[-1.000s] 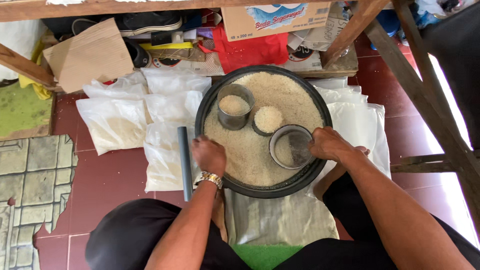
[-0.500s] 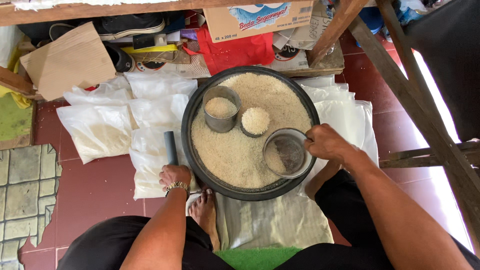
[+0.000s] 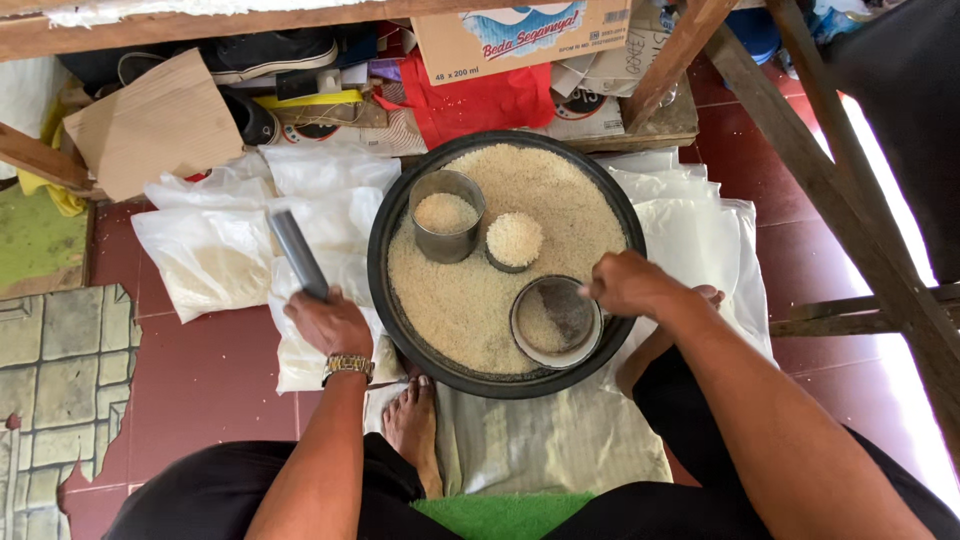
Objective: The person measures and bags grains by scooping them from a large bin into small plastic bags using various metal cups and a cylinder.
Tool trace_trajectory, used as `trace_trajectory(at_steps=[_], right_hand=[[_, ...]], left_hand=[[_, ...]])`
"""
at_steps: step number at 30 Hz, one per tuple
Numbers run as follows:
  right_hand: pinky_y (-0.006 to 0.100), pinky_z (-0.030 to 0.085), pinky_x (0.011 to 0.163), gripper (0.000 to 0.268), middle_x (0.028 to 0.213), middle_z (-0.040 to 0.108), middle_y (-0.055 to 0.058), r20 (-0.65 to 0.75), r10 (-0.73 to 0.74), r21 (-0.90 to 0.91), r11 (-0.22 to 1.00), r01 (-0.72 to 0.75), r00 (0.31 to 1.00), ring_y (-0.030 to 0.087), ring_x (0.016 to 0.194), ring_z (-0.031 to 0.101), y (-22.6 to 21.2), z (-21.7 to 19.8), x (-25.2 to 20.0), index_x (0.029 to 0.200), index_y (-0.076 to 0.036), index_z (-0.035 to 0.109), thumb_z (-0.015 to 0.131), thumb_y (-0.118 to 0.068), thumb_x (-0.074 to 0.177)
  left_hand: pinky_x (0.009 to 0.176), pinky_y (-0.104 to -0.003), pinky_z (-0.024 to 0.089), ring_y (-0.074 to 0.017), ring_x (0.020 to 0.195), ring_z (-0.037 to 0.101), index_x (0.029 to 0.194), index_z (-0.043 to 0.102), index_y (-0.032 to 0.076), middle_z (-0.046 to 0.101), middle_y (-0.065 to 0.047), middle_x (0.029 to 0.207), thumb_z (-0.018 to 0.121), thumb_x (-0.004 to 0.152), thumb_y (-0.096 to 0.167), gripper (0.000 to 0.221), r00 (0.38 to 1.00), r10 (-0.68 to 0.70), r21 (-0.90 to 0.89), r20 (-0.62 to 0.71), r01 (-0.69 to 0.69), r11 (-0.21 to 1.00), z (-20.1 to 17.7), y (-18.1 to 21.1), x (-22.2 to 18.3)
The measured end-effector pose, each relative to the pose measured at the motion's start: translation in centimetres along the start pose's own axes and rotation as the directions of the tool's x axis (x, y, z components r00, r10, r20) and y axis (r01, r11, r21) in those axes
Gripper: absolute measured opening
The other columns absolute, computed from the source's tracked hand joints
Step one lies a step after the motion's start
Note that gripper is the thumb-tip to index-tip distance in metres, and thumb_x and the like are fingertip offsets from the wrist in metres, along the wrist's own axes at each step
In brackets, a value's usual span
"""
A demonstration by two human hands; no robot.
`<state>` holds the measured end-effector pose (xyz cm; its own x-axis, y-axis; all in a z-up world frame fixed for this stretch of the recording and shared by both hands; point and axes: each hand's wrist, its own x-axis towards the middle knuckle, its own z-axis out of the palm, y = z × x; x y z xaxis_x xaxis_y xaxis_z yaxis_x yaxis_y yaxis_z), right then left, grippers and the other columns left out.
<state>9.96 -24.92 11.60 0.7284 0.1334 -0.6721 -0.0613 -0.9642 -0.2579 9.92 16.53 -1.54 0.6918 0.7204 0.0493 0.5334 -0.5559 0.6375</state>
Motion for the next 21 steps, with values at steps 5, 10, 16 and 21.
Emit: trace_trajectory(at_steps=[5,10,16,21], right_hand=[[0.056,0.059,0.072,0.025,0.087,0.078,0.018,-0.279,-0.002,0.112,0.993,0.034,0.96,0.044,0.084,0.075,3.7,0.0,3.3,0.095,-0.014,0.081,0.062,-0.03,0.093],[0.057,0.059,0.073,0.02,0.09,0.077,0.019,-0.301,-0.017,0.094,0.994,0.047,0.954,0.044,0.087,0.075,2.4,-0.1,2.8,0.094,-0.016,0.08,0.065,-0.027,0.089],[0.056,0.06,0.076,0.017,0.09,0.077,0.019,-0.307,-0.058,0.013,0.998,0.065,0.95,0.043,0.088,0.075,-2.2,-6.0,-2.8,0.087,-0.007,0.076,0.062,-0.007,0.079],[0.049,0.062,0.077,0.021,0.089,0.074,0.016,-0.293,-0.013,-0.128,0.991,-0.026,0.956,0.037,0.082,0.076,-7.7,-12.1,-10.9,0.091,-0.004,0.077,0.06,0.003,0.081]], left_hand=[[0.084,-0.057,0.056,-0.0539,0.098,0.065,0.124,0.055,-0.002,0.06,-0.027,0.104,0.074,0.095,0.019,0.04,0.919,0.395,-0.317,-0.011,-0.378,0.87,-4.4,9.5,-2.6],[0.074,-0.059,0.06,-0.0509,0.091,0.071,0.125,0.059,0.006,0.071,-0.026,0.095,0.074,0.094,0.029,0.042,0.781,0.562,-0.354,0.272,-0.461,0.813,-3.5,12.9,-7.5],[0.068,-0.056,0.06,-0.0488,0.086,0.071,0.116,0.061,0.004,0.069,-0.023,0.091,0.072,0.095,0.035,0.039,0.618,0.671,-0.374,0.41,-0.557,0.742,0.2,12.4,-9.2],[0.063,-0.054,0.06,-0.0476,0.082,0.072,0.113,0.063,0.002,0.068,-0.021,0.089,0.069,0.097,0.03,0.033,0.614,0.671,-0.34,0.416,-0.58,0.741,3.1,11.6,-8.2]])
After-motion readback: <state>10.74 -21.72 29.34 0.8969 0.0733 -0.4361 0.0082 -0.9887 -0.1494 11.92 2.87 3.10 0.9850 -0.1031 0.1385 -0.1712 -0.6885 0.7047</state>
